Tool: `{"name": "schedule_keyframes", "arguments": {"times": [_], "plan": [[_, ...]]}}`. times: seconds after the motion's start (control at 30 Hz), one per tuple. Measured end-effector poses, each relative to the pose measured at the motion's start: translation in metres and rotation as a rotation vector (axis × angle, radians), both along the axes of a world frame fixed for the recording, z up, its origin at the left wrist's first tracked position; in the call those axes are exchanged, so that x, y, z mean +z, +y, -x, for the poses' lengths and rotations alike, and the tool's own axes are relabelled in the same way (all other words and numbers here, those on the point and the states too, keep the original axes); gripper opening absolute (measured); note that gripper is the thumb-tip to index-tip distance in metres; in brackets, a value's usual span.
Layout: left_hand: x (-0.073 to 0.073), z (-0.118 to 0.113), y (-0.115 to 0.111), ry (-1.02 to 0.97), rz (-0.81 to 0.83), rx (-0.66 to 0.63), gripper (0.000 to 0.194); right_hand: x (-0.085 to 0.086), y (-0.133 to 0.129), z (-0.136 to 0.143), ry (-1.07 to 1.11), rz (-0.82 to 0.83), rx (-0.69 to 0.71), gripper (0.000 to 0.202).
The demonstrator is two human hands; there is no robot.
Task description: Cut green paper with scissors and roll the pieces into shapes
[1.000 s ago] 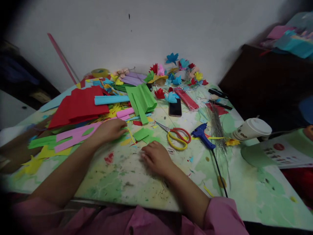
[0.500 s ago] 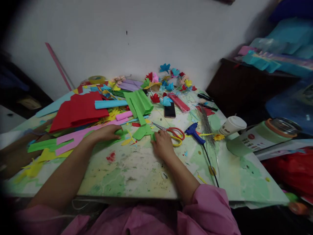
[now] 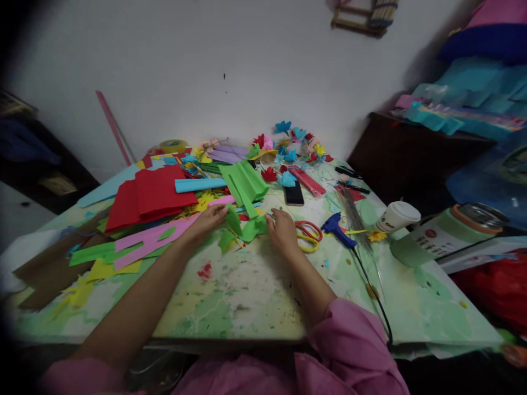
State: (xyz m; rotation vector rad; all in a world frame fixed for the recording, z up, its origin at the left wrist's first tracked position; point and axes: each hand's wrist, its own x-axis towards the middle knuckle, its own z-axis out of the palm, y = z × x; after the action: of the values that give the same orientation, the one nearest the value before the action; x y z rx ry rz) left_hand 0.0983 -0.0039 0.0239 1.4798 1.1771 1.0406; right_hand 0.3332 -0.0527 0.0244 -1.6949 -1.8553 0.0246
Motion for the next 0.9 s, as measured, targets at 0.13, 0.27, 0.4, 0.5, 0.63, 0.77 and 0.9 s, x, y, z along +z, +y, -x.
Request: {"name": "schedule_keyframes", "arguments": {"times": [0.13, 0.27, 0.4, 0.5, 0.63, 0.77, 0.9], "plan": [[-0.009, 0.015, 0.013, 0.138, -0.054, 0.126, 0.054, -0.009, -0.001, 0.019, -0.064, 0.123, -0.034, 0.051], [-0.011, 0.026, 0.018, 0.315, -0.133, 0.102, 0.047, -0.020, -0.008, 0.031, -0.112, 0.157, 0.008, 0.056], [-0.010, 0.020, 0.009, 0.480, -0.193, -0.057, 0.033, -0.024, -0.003, 0.027, -0.048, 0.149, 0.046, 0.041], [-0.009, 0.015, 0.004, 0.576, -0.220, -0.121, 0.031, -0.016, 0.012, 0.012, -0.024, 0.126, 0.010, 0.030], [-0.008, 0.014, 0.003, 0.653, -0.269, -0.182, 0.024, 0.001, 0.027, -0.006, -0.036, 0.019, -0.052, 0.040], [-0.006, 0.014, 0.003, 0.692, -0.328, -0.207, 0.018, 0.004, 0.015, 0.002, -0.086, -0.068, 0.012, 0.039], [0.000, 0.011, -0.002, 0.695, -0.409, -0.149, 0.020, -0.001, -0.013, 0.017, -0.150, 0.068, 0.279, 0.028]]}}
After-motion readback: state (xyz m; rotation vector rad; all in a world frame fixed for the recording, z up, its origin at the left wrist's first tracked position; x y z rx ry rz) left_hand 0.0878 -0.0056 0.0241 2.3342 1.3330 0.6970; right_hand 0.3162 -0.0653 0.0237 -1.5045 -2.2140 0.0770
